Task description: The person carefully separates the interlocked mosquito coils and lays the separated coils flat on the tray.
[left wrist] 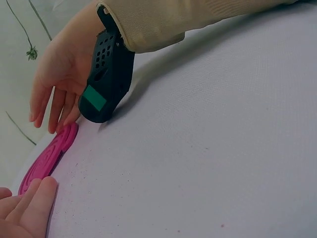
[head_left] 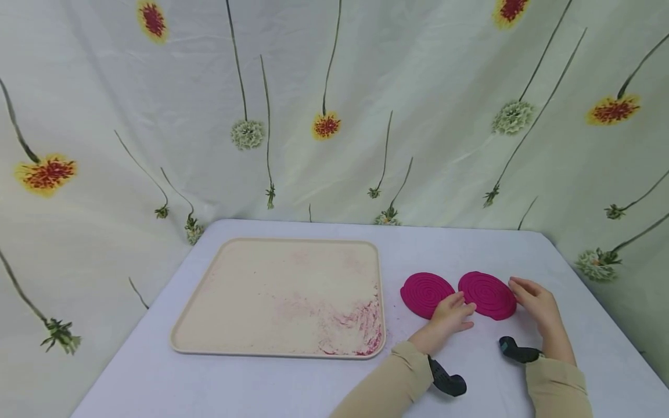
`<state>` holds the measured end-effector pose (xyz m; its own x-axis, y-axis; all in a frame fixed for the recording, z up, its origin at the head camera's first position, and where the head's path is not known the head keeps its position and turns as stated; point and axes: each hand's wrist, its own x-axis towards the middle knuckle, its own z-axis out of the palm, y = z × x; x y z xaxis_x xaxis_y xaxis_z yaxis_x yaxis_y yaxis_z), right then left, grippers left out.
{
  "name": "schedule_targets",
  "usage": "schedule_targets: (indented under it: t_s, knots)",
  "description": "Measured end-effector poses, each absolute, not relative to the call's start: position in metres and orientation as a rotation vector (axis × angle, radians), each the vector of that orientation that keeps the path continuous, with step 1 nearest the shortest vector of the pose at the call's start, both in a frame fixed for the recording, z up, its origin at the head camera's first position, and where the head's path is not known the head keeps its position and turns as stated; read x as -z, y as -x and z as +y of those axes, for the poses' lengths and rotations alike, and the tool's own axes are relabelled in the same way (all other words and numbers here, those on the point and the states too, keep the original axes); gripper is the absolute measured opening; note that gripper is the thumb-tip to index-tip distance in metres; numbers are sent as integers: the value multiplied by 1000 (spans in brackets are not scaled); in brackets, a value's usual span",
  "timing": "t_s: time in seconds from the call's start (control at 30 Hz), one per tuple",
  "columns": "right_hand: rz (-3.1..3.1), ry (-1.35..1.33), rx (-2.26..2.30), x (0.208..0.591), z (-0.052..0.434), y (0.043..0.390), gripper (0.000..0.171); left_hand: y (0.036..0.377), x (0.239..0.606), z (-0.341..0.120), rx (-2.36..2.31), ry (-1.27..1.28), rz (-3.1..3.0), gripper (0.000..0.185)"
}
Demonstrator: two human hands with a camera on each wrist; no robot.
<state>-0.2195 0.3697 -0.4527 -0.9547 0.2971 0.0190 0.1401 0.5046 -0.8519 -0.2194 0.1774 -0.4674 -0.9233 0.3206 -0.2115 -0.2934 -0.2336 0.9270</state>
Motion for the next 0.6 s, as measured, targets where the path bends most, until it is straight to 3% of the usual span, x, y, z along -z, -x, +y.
schedule_targets:
  t_s: [0.3, 0.6]
  knots:
    - [-2602, 491, -1430, 449, 367, 219, 57, 220, 466, 174, -2222, -30, 1595, 44]
    - [-2538, 434, -1445, 451, 367, 218, 46, 220, 466, 174, -2238, -3, 1592, 42]
